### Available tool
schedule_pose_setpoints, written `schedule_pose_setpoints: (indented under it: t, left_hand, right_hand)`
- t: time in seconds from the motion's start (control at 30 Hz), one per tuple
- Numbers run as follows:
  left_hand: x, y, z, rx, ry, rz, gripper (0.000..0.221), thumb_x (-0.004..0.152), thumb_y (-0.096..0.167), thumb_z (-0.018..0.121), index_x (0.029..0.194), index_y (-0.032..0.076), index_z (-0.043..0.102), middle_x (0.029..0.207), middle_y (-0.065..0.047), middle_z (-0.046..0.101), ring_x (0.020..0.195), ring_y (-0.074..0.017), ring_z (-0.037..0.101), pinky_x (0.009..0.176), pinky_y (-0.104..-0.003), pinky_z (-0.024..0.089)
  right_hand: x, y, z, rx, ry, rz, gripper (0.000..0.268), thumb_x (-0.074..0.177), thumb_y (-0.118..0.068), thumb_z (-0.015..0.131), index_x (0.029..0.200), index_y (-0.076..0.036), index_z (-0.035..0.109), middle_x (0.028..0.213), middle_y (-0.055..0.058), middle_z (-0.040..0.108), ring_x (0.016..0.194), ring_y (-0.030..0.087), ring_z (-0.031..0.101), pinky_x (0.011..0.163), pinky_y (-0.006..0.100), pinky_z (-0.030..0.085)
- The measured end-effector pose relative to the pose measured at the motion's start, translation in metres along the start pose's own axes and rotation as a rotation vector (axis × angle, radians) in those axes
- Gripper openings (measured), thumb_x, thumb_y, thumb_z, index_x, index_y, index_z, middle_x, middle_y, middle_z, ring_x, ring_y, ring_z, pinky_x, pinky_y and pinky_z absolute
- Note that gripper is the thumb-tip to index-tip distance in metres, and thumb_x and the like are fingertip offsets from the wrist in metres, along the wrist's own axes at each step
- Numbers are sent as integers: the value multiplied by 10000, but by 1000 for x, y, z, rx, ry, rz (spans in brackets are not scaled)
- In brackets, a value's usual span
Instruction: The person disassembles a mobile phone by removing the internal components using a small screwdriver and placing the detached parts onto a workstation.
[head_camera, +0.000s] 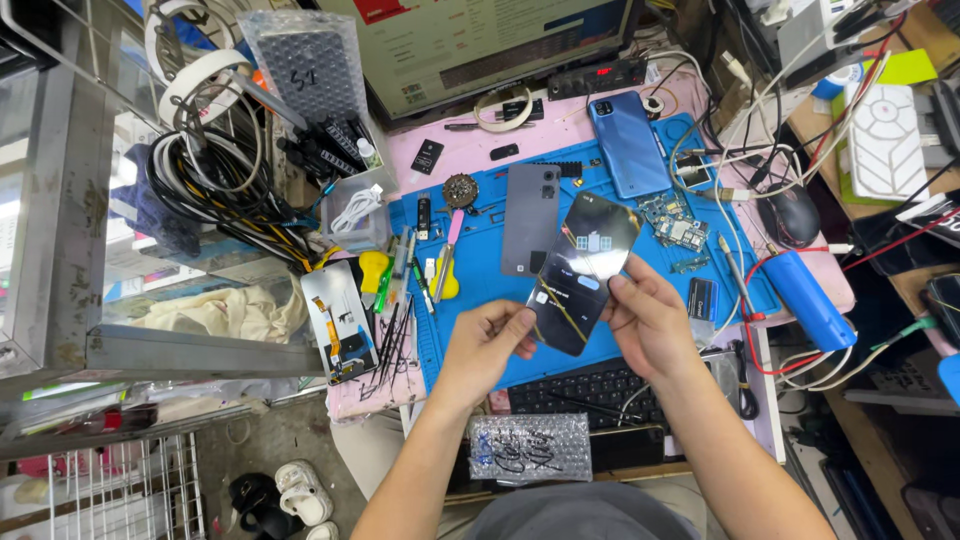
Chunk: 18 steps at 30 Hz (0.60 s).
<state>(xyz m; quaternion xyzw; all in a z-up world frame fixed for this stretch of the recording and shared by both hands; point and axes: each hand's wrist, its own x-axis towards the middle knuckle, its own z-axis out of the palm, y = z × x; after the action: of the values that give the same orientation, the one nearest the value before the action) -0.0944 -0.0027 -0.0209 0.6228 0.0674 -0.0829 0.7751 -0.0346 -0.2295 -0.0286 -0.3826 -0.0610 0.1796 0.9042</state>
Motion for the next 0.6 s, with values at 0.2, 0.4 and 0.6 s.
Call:
schedule_pose_setpoints:
  t: [0.2,0.4,0.6]
  left_hand:
    - [-4,5,13,-59,49,-3,397,993,311,674,1029,-80,729,821,-110,746,666,-142,674,603,-283,558]
    - [-10,29,8,-106,-35,-7,553,1035,480,467,994,-15,709,799,-91,721,683,-142,700,619,-276,594]
    - [-27,45,17,93,6,127,430,1056,381,537,874,7,644,709,-36,629,633,-110,605,564,-265,489]
  right_hand:
    - [-3,-10,37,31,92,112,487,954,-4,528,1436,-17,468,1296,116,668,1173,220,674,994,371,547]
    - [0,-23,50,73,130,218,493,943,64,556,1431,41,487,1292,165,669,1175,249,672,1025,404,536]
    - [-1,-27,56,83,112,219,521,934,63,559,1449,34,486,1304,164,666,1177,248,675,1031,396,534]
